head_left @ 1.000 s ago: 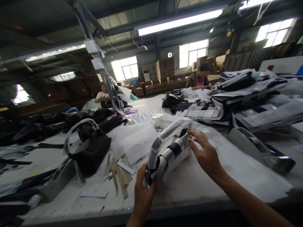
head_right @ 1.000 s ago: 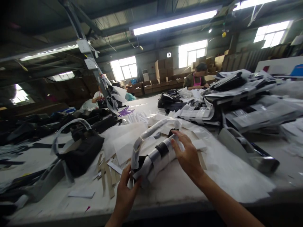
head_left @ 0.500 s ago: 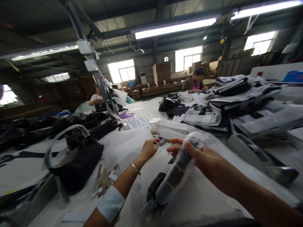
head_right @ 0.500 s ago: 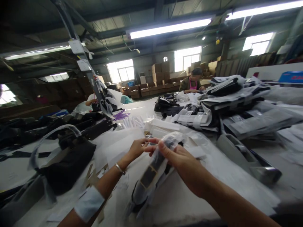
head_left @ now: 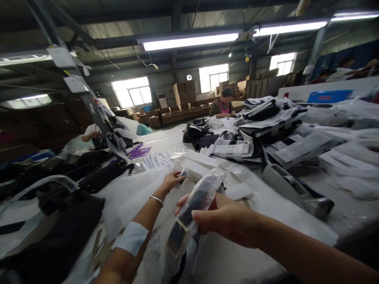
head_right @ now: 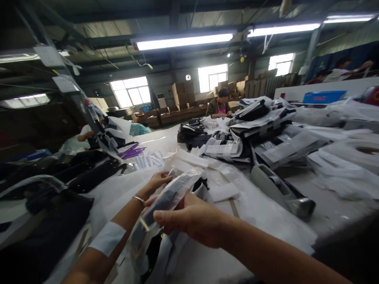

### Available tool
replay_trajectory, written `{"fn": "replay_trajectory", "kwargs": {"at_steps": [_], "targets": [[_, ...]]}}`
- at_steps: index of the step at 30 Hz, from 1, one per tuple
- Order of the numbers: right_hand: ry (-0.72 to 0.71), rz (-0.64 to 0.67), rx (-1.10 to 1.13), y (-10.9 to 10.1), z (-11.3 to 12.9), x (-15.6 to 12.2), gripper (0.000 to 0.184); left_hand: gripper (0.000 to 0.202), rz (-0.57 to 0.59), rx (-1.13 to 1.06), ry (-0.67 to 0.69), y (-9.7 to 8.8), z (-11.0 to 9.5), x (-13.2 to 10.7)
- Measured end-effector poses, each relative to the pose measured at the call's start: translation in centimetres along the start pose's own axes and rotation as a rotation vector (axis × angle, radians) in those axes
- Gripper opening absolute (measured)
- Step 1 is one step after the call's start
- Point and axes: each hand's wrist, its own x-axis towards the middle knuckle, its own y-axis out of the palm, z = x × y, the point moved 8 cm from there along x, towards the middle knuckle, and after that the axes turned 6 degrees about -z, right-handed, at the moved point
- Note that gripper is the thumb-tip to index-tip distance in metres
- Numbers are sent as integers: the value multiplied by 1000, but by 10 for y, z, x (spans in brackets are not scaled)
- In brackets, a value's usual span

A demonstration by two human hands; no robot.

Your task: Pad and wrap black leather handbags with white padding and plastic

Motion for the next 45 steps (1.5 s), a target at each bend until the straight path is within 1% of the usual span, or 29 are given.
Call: {"fn": "replay_trajectory", "kwargs": {"at_steps": [3,5,7,10,12,14,16,19,21,23,25,26,28,30,31,33,34,37,39,42,44,45], "targets": [[-81,-50,-116,-2,-1,1,33,59,16,-57,-55,-35,-15,-19],[-122,-95,-208,-3,1,2,32,60,51,-111,-58,-51,-31,-41],[-139,-136,-280,-3,3,3,36,57,104,-172,-46,-56,-49,-67],[-174,-169,-344,0,8,5,40,47,163,-269,-8,-53,-74,-104],[-190,-191,-372,0,9,6,41,39,166,-331,21,-51,-89,-121],[-190,-212,-384,-3,7,8,42,34,134,-392,43,-54,-100,-131],[-183,-240,-389,-8,5,10,43,32,72,-450,51,-63,-108,-132],[-221,-312,-463,-16,8,10,44,34,-36,-507,5,-79,-111,-127],[-297,-323,-539,-15,16,8,43,37,-76,-512,-58,-83,-108,-126],[-377,-261,-585,-7,24,8,41,39,-76,-498,-116,-77,-107,-128],[-415,-198,-603,0,27,10,40,41,-42,-478,-153,-65,-111,-134],[-416,-196,-619,0,27,12,41,43,-14,-474,-152,-57,-116,-137],[-410,-256,-654,-6,26,17,43,43,47,-493,-105,-42,-130,-146],[-414,-331,-663,-16,26,21,43,42,103,-542,-20,-31,-146,-155],[-419,-352,-651,-20,26,23,43,48,137,-567,32,-27,-153,-159],[-414,-345,-594,-24,24,26,42,68,218,-583,122,-21,-163,-168],[-407,-325,-551,-24,22,27,41,74,261,-575,160,-19,-165,-173],[-386,-252,-391,-20,18,29,37,77,346,-542,214,-19,-161,-181],[-386,-218,-298,-15,16,30,34,78,359,-550,221,-23,-156,-183],[-366,-196,-235,-11,15,31,32,80,348,-531,232,-23,-150,-184],[-352,-182,-238,-9,15,32,34,70,295,-477,264,-21,-149,-183],[-348,-180,-256,-8,15,32,36,63,249,-443,281,-21,-149,-180]]}}
